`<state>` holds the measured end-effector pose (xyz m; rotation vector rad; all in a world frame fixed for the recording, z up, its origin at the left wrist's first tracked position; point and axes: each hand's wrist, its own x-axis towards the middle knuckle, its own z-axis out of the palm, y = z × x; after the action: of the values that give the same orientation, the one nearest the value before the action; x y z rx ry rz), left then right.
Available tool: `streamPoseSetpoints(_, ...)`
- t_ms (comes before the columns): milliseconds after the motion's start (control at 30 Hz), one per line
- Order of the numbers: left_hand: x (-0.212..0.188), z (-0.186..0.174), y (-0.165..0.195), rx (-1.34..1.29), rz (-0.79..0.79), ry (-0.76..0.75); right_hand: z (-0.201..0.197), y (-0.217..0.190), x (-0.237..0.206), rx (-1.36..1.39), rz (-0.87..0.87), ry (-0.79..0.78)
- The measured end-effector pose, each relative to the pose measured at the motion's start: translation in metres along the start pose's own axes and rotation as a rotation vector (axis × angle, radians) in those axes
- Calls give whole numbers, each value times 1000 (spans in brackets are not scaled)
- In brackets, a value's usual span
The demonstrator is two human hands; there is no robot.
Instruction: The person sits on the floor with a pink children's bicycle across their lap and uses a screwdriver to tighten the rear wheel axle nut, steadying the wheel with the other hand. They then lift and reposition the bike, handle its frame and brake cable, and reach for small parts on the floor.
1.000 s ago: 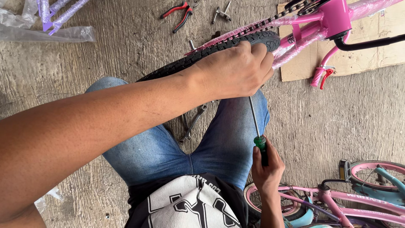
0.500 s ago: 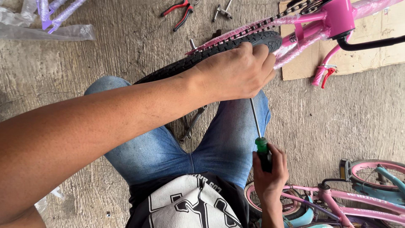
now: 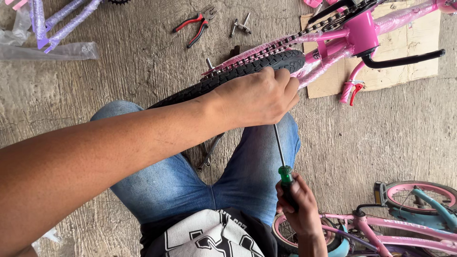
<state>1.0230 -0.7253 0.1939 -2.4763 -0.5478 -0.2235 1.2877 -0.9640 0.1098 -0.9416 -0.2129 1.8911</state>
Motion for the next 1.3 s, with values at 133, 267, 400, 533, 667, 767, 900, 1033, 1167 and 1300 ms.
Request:
streamPoseSetpoints(133, 2, -2, 0, -11, -25, 25, 16, 11, -8, -1026, -349, 332)
streamPoseSetpoints(267, 3, -5, -1, -84, -51, 35, 18, 22, -4, -1493, -584, 453)
streamPoseSetpoints(400, 0, -8, -5, -77, -25, -21, 1, 13, 3, -1051, -138, 355)
streamPoseSetpoints(533, -2, -10, -9, -69, -11, -16, -9, -10, -2, 133, 94, 0)
streamPoseSetpoints(667, -1, -10, -9, -79, -24, -7, 5, -7, -11, -686, -165, 243)
streamPoseSetpoints(767, -1, -8, -9, -121, -35, 9, 18, 13, -9, -1459, -500, 453)
streamPoseSetpoints(900, -2, -3, -8, -55, 15, -8, 16, 20, -2, -1174, -376, 488)
streamPoseSetpoints(1033, -2, -2, -6, -141, -31, 23, 7, -2, -5, -267, -100, 240)
streamPoseSetpoints(1167, -2, -2, -5, -139, -35, 28, 11, -6, -7, -472, -114, 296)
streamPoseSetpoints(1300, 0, -1, -6, -116, -20, -9, 21, 15, -4, -1637, -523, 592)
